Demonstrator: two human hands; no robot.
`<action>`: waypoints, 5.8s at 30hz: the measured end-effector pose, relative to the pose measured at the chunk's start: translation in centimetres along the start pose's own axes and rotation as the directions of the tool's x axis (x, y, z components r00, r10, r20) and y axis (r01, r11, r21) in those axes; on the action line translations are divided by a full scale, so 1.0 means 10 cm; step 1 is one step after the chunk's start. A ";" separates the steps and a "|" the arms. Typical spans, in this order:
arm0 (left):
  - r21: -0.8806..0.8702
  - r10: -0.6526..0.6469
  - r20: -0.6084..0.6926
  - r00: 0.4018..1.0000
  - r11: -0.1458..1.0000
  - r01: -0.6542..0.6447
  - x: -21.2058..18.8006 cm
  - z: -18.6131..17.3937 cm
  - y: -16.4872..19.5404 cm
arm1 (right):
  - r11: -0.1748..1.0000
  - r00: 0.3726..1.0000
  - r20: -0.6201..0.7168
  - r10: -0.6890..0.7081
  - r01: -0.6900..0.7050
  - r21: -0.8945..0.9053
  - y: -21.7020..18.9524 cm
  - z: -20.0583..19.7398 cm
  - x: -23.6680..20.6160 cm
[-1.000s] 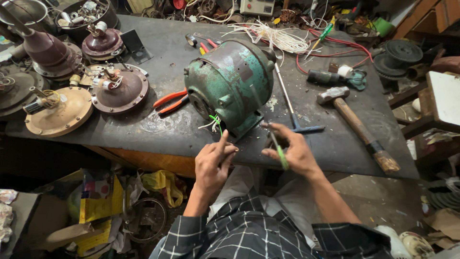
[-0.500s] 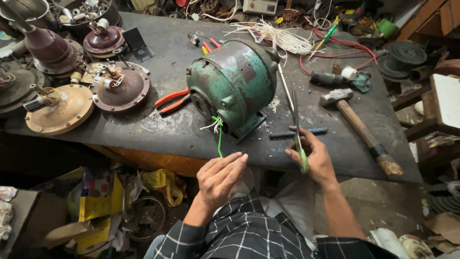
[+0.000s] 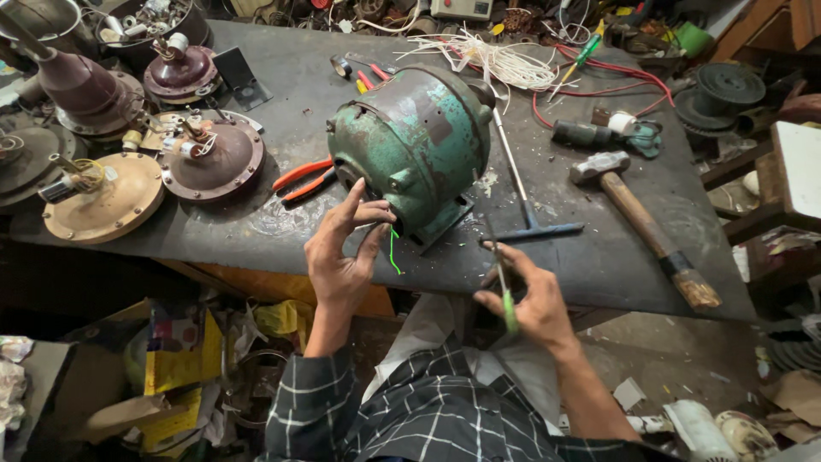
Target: The person uses pliers and a hammer to loosen and remove a bolt from the side of a green electric motor. They then use scissors to trim the insulation from several wires protruding from the motor's terminal box and separate the strands by hand.
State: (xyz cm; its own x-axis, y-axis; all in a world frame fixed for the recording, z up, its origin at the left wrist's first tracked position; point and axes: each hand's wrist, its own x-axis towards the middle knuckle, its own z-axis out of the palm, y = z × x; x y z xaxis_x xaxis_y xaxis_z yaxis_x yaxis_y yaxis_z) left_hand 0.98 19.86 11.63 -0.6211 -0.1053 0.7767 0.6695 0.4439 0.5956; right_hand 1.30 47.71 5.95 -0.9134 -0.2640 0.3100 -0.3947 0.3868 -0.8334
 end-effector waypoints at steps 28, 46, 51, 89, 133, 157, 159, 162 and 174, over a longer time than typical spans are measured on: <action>0.024 -0.077 -0.182 0.980 0.996 0.083 -0.18 0.39 0.04 | 0.960 0.974 -0.084 -0.209 0.188 -0.208 -0.51 0.55 0.29; -0.238 -0.235 -0.166 0.958 0.952 0.192 -0.16 0.52 -0.02 | 0.879 0.935 -0.068 -0.347 0.300 -0.370 -0.59 0.36 0.45; -0.231 -0.245 -0.168 0.955 0.951 0.204 -0.12 0.53 0.01 | 0.887 0.937 -0.050 -0.347 0.311 -0.341 -0.63 0.33 0.50; -0.345 -0.214 0.021 0.977 0.915 0.208 -0.12 0.22 -0.28 | 0.541 0.887 0.461 -0.020 -0.378 0.752 0.08 0.10 0.57; 0.167 -0.018 -0.113 0.993 0.985 0.037 -0.41 0.07 -0.55 | 0.921 0.929 0.047 -0.366 0.369 -0.126 -0.93 0.80 0.85; 0.411 0.365 -0.088 0.927 0.861 -0.300 -0.43 0.26 -0.61 | 0.975 0.976 -0.202 -0.087 0.125 0.185 -0.64 1.01 0.74; 0.419 0.391 -0.087 0.916 0.849 -0.322 -0.44 0.27 -0.61 | 0.974 0.962 -0.204 -0.179 0.203 0.103 -0.67 0.99 0.76; 0.408 0.383 -0.091 0.919 0.856 -0.317 -0.45 0.27 -0.61 | 0.923 0.903 -0.190 -0.384 0.377 -0.075 -0.71 0.99 0.79; 0.269 0.210 -0.035 0.977 0.944 -0.193 -0.39 0.12 -0.62 | 0.964 0.940 -0.229 -0.252 0.265 0.026 -0.55 1.11 0.72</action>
State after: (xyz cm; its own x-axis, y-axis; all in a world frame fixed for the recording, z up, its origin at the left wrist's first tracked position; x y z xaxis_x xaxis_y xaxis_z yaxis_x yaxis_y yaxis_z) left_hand -1.29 18.61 4.67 -0.4521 -0.0413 0.8910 0.6419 0.6786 0.3571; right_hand -1.97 33.92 7.72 -0.7820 -0.1437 0.6065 -0.6199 0.2795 -0.7332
